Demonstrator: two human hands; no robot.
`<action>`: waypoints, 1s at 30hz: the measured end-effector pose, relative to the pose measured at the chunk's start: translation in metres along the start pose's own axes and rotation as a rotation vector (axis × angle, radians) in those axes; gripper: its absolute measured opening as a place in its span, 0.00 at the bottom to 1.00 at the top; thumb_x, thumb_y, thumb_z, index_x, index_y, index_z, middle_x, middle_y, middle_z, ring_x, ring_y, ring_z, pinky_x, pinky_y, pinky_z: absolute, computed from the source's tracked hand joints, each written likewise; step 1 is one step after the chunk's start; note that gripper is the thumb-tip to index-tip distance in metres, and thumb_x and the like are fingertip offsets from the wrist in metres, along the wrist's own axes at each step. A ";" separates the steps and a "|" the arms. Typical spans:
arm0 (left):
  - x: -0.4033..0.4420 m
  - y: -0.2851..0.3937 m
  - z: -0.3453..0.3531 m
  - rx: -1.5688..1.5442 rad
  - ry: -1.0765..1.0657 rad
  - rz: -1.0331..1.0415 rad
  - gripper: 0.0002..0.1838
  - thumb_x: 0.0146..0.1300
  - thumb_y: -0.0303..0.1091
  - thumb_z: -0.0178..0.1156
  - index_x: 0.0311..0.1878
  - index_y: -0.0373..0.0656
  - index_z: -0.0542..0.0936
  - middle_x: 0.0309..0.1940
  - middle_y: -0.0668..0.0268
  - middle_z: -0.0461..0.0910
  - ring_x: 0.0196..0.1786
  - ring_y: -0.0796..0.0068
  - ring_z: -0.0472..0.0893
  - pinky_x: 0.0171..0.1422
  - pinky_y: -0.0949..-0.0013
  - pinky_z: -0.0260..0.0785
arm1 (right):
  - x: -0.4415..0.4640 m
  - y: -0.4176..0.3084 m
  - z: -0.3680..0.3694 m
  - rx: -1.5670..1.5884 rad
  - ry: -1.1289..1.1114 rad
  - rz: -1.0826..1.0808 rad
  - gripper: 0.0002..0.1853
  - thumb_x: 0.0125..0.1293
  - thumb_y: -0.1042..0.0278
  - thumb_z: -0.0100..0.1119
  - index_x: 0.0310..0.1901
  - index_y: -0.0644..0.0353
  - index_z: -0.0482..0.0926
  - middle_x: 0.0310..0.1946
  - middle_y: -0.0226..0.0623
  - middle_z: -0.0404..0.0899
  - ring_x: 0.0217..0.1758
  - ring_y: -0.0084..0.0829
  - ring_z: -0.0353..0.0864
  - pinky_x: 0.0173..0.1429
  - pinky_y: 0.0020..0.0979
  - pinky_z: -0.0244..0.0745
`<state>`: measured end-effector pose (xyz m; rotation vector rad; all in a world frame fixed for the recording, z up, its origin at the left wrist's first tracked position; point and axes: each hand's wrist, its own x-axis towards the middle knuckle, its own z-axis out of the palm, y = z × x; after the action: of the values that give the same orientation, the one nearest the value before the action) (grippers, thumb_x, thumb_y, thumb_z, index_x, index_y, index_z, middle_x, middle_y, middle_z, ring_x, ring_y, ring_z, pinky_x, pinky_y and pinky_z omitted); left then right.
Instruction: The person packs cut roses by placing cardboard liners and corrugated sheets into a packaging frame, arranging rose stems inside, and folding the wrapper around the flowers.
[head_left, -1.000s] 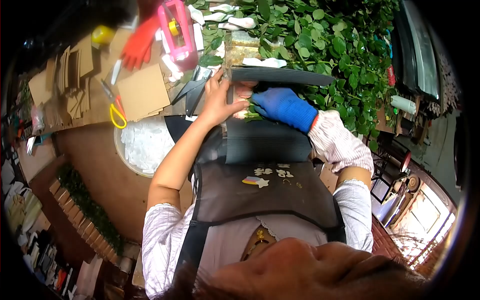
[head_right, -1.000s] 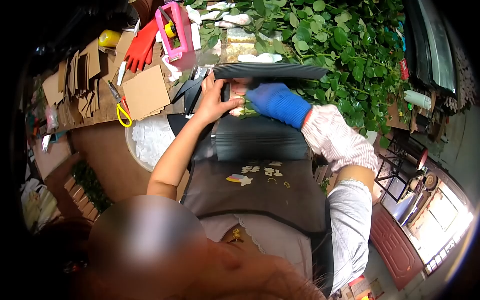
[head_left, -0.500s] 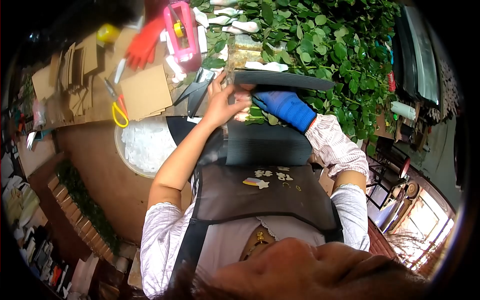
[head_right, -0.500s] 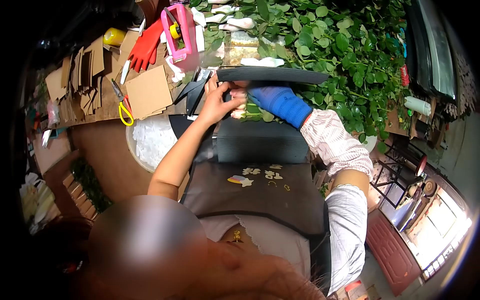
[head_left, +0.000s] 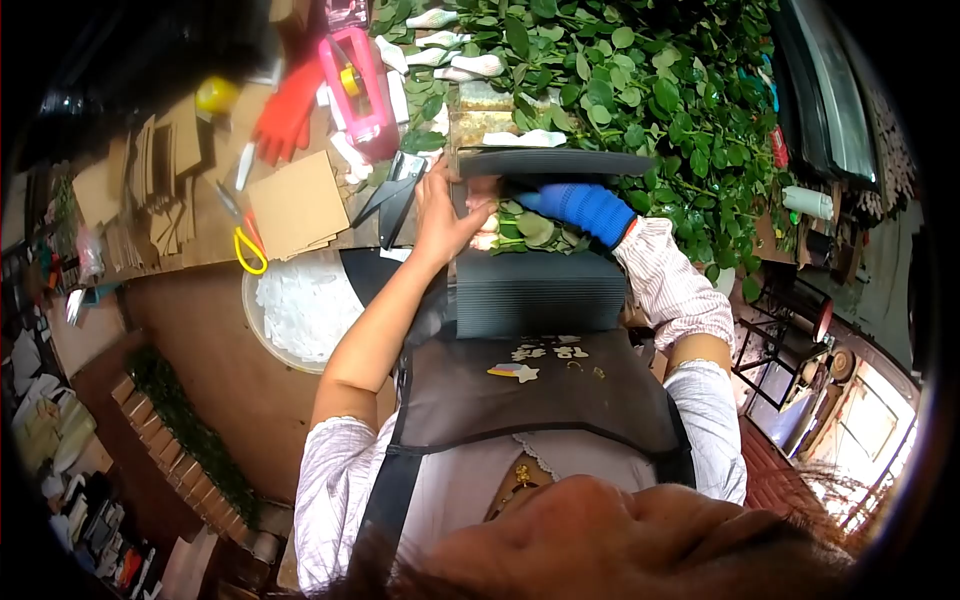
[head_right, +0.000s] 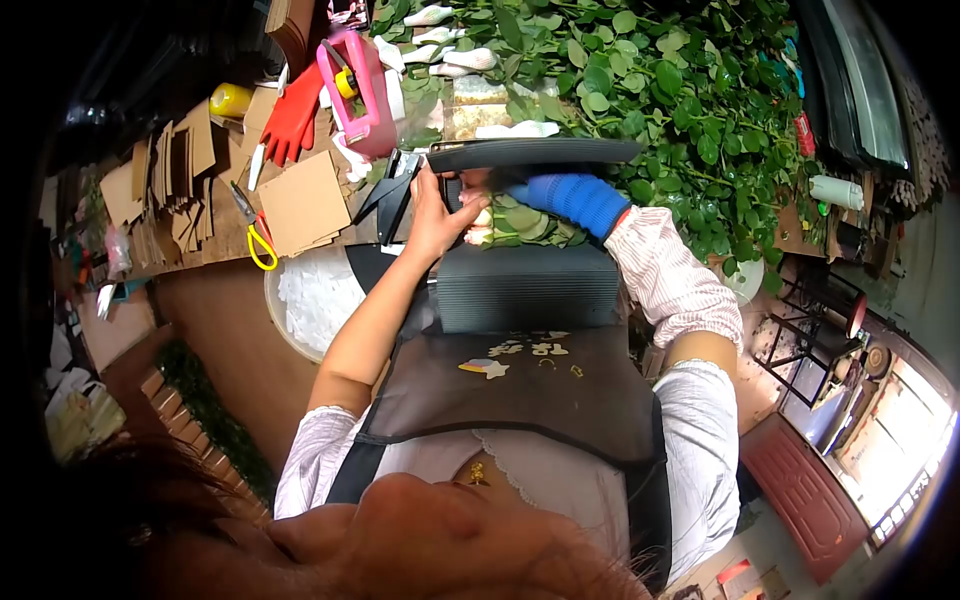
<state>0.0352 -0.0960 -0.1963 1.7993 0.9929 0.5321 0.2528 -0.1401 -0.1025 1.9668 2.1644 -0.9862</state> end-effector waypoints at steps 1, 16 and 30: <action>0.001 -0.002 0.001 0.017 0.002 0.019 0.34 0.51 0.46 0.77 0.60 0.46 0.79 0.72 0.44 0.60 0.73 0.45 0.59 0.77 0.50 0.55 | 0.000 -0.003 -0.005 0.021 -0.023 -0.021 0.29 0.74 0.47 0.48 0.72 0.48 0.69 0.72 0.43 0.70 0.72 0.45 0.71 0.76 0.43 0.64; 0.013 0.009 0.011 0.103 0.034 -0.112 0.20 0.48 0.38 0.75 0.48 0.54 0.89 0.69 0.56 0.67 0.70 0.51 0.63 0.75 0.57 0.59 | -0.012 0.012 0.046 -0.036 0.212 0.119 0.23 0.70 0.53 0.54 0.65 0.45 0.76 0.59 0.47 0.79 0.60 0.48 0.80 0.70 0.48 0.69; 0.016 -0.003 0.021 0.158 0.092 -0.024 0.45 0.46 0.36 0.76 0.68 0.39 0.65 0.56 0.48 0.73 0.62 0.46 0.69 0.68 0.52 0.62 | 0.004 0.004 0.036 -0.171 0.313 -0.048 0.24 0.70 0.60 0.52 0.67 0.45 0.72 0.60 0.51 0.77 0.61 0.53 0.78 0.65 0.48 0.72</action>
<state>0.0584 -0.0933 -0.2088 1.9136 1.1449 0.5388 0.2428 -0.1543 -0.1347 2.1126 2.3673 -0.5028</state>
